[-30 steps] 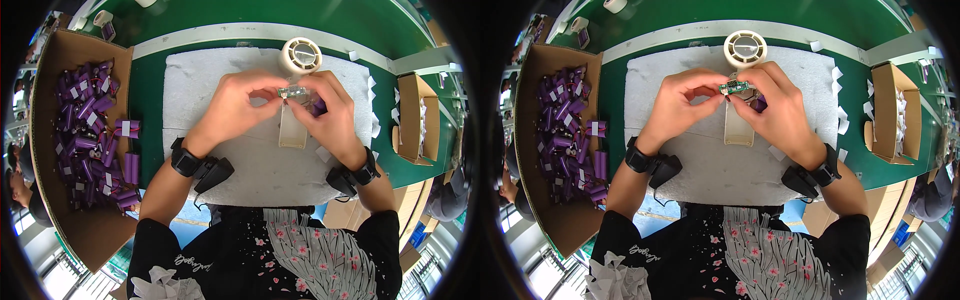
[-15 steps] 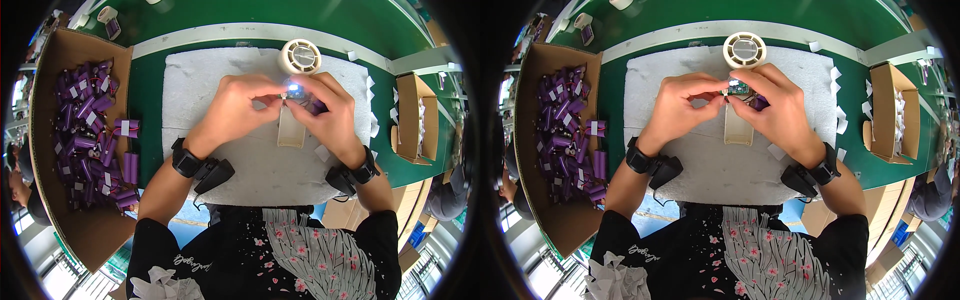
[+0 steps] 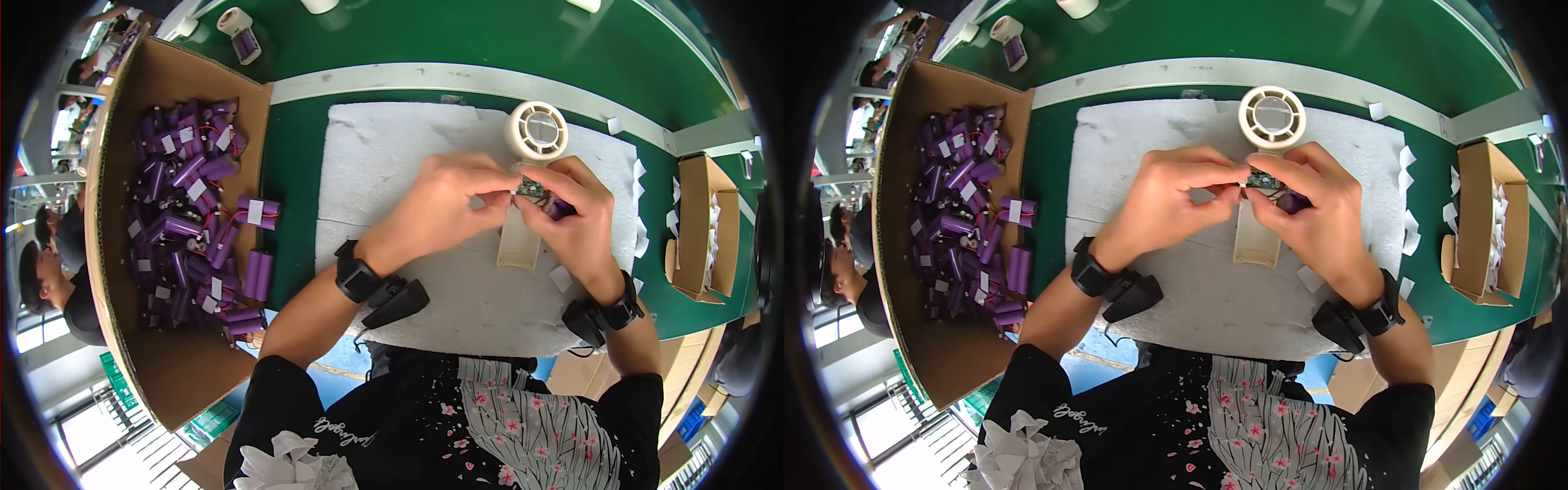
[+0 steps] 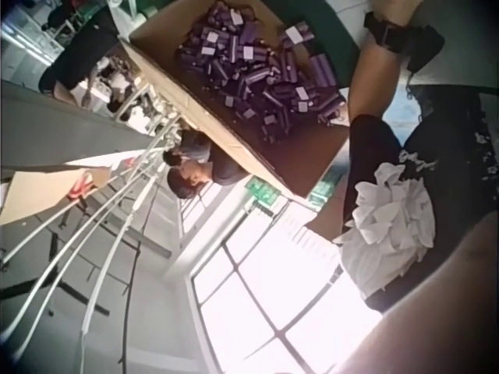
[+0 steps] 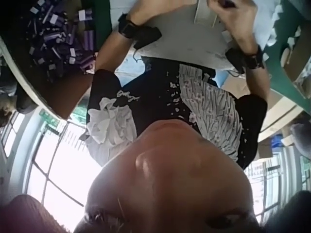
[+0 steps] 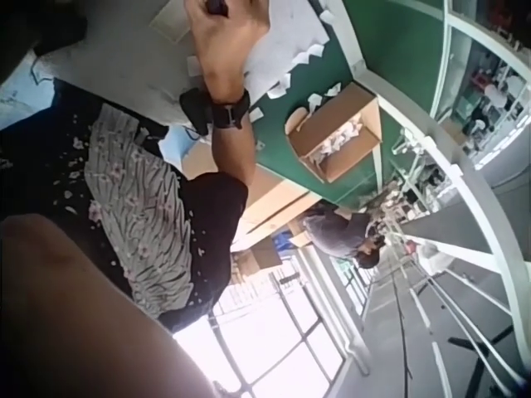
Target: Assembling small handheld fans by installing the circuit board, wiring, and batteries into the plastic housing.
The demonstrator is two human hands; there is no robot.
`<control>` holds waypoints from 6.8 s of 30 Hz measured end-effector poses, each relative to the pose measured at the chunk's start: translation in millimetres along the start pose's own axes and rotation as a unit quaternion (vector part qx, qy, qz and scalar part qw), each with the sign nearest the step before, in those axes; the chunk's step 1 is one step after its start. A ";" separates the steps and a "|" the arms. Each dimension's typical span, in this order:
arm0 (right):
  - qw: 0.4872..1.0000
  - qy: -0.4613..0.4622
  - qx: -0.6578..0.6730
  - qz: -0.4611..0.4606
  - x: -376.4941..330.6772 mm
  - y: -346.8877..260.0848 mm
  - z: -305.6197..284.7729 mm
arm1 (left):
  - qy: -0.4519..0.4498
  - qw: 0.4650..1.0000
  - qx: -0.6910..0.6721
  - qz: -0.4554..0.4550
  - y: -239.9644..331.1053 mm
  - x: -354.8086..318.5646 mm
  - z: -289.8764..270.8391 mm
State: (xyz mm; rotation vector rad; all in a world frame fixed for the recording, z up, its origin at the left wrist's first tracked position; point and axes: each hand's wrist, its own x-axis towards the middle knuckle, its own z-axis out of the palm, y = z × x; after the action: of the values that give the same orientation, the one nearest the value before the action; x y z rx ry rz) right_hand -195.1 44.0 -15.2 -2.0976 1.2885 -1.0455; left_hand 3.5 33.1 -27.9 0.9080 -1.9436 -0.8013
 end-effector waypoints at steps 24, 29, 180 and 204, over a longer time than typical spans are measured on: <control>0.999 0.032 0.025 0.007 3.2 -8.1 1.0 | -0.032 0.989 -0.052 -0.132 7.2 0.0 11.2; 0.999 0.007 0.006 0.033 2.1 -7.1 -1.8 | -0.070 0.983 -0.053 -0.160 11.9 2.4 6.5; 0.966 -0.127 -0.214 -0.069 -3.6 -8.5 -55.2 | -0.009 0.984 -0.083 -0.157 8.6 -4.3 9.5; 0.964 -0.078 -0.244 -0.071 -6.6 -17.3 -43.7 | 0.033 0.982 -0.125 -0.136 15.0 -2.1 13.1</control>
State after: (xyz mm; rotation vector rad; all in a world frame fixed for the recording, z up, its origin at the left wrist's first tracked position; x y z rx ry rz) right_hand -222.4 57.8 21.0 -2.6094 1.4411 -0.6394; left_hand -11.4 45.4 -22.8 1.0438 -1.6353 -1.1315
